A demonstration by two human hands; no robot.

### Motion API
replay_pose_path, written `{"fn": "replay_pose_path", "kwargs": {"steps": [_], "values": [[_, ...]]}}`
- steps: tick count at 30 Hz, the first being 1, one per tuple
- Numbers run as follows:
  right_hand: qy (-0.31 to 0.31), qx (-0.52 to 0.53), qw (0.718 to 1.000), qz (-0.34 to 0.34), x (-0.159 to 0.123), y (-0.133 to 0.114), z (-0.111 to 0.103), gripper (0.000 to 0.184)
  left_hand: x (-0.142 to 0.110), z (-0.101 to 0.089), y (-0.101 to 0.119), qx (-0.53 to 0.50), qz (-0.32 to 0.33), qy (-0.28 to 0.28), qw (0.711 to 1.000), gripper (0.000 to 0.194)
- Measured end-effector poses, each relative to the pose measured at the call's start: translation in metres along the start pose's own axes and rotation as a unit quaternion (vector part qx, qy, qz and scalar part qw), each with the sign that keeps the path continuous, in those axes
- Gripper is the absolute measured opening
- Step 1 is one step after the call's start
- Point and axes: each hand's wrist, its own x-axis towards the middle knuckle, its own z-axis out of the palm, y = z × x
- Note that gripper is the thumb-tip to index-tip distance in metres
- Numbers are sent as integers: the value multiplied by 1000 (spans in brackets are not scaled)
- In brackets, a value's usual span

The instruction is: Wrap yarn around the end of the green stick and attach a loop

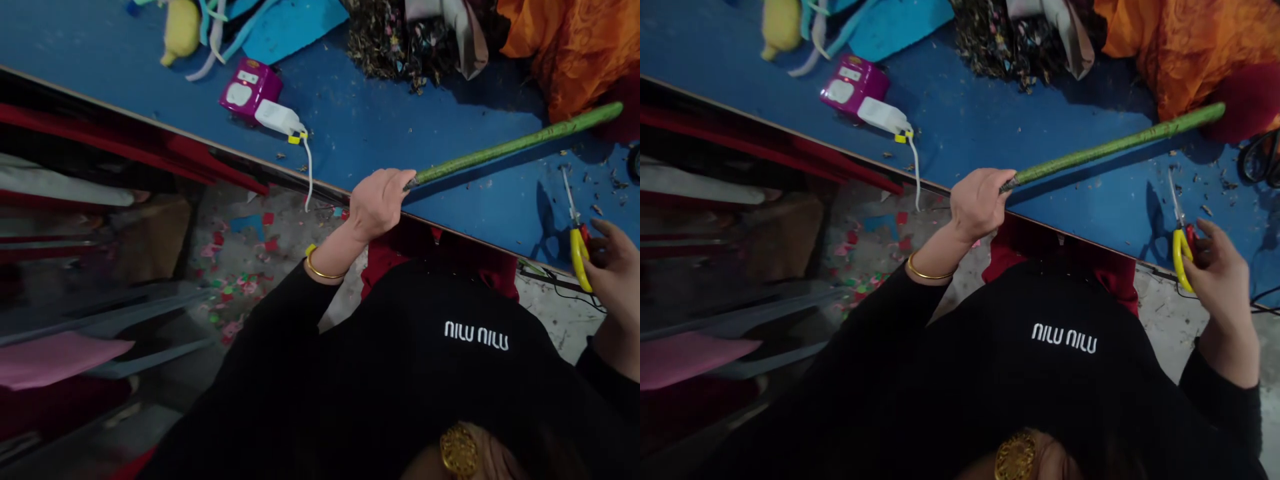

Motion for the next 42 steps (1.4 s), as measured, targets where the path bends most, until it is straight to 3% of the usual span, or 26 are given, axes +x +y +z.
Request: {"fn": "replay_pose_path", "kwargs": {"steps": [4,8,13,15,21,24,26,28,30,32,37,42], "values": [[-58,237,969,31,-27,-32,24,81,0,3,1,-13,-16,-3,1000,46],[-88,274,957,-26,-28,-47,39,75,2,-1,6,-21,-39,-21,999,39],[-159,291,942,-57,-22,-60,54,83,6,-9,11,-43,-74,-41,995,34],[-212,333,918,-44,-24,-71,60,82,7,-12,13,-48,-80,-37,995,33],[-374,451,810,12,-32,-100,77,87,10,-16,12,-85,-112,-46,989,31],[-397,463,792,2,-30,-103,80,93,12,-18,9,-103,-129,-62,984,33],[-378,434,817,-18,-28,-101,80,93,13,-20,7,-110,-131,-76,982,36],[-325,359,873,-59,-26,-99,78,86,16,-23,7,-130,-140,-97,977,38],[-253,253,925,-131,-25,-96,77,72,19,-28,9,-178,-162,-118,963,37],[-187,147,945,-223,-24,-95,75,60,22,-34,13,-251,-199,-138,937,32],[-66,-38,912,-404,-22,-96,75,49,31,-52,23,-413,-305,-184,838,18],[-3,-181,850,-495,-21,-91,83,47,37,-62,29,-472,-362,-194,780,15]]}}
